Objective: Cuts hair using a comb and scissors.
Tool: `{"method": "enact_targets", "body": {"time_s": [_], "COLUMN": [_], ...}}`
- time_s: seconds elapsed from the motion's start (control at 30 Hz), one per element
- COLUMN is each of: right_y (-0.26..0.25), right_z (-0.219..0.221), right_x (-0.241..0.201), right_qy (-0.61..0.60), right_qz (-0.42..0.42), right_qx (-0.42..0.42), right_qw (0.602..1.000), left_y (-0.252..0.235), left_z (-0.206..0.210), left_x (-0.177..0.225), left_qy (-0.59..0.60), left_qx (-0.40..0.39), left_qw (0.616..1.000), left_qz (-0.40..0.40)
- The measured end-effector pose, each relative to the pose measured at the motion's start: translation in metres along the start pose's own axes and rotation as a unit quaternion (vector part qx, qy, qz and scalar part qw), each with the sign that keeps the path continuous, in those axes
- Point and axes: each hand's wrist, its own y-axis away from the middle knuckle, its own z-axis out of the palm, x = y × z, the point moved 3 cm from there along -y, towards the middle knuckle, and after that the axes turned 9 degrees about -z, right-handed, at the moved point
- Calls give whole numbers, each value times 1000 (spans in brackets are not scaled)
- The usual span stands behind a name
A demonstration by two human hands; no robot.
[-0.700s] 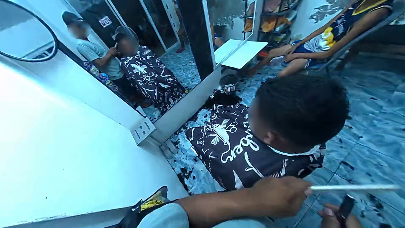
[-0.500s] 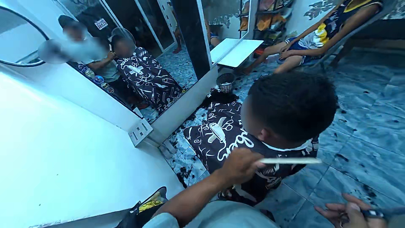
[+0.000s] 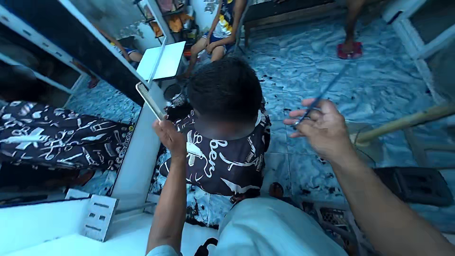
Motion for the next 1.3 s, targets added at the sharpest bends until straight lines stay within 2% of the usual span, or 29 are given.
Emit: {"method": "enact_targets", "body": {"time_s": [0.03,0.07,0.13,0.23,0.33,0.5,0.9,1.17,1.3], "right_y": [-1,-3,-6,-13,-23,-21,-21,-20,-17], "right_z": [0,2,14,37,57,67,55,51,53], "right_x": [-5,-10,-21,-30,-36,-45,-44,-57,-78], "right_qy": [138,266,428,503,539,544,509,530,530], "right_qz": [-45,-91,-200,-297,-324,-314,-295,-304,-321], "right_qx": [-21,-41,-72,-124,-130,-117,-107,-109,-103], "right_qw": [989,959,878,802,767,769,801,784,778], "left_y": [7,13,15,-13,-47,-66,-58,-54,-52], "left_z": [-5,-8,-8,-10,-13,-10,-10,-10,-8], "left_x": [6,11,17,19,31,51,73,80,82], "left_qy": [-11,-30,-59,-101,-110,-89,-49,-52,-48], "left_qx": [-38,-92,-168,-181,-146,-113,-87,-90,-83], "left_qw": [997,979,921,879,872,864,862,864,867], "left_qz": [73,177,346,429,454,482,498,493,489]}}
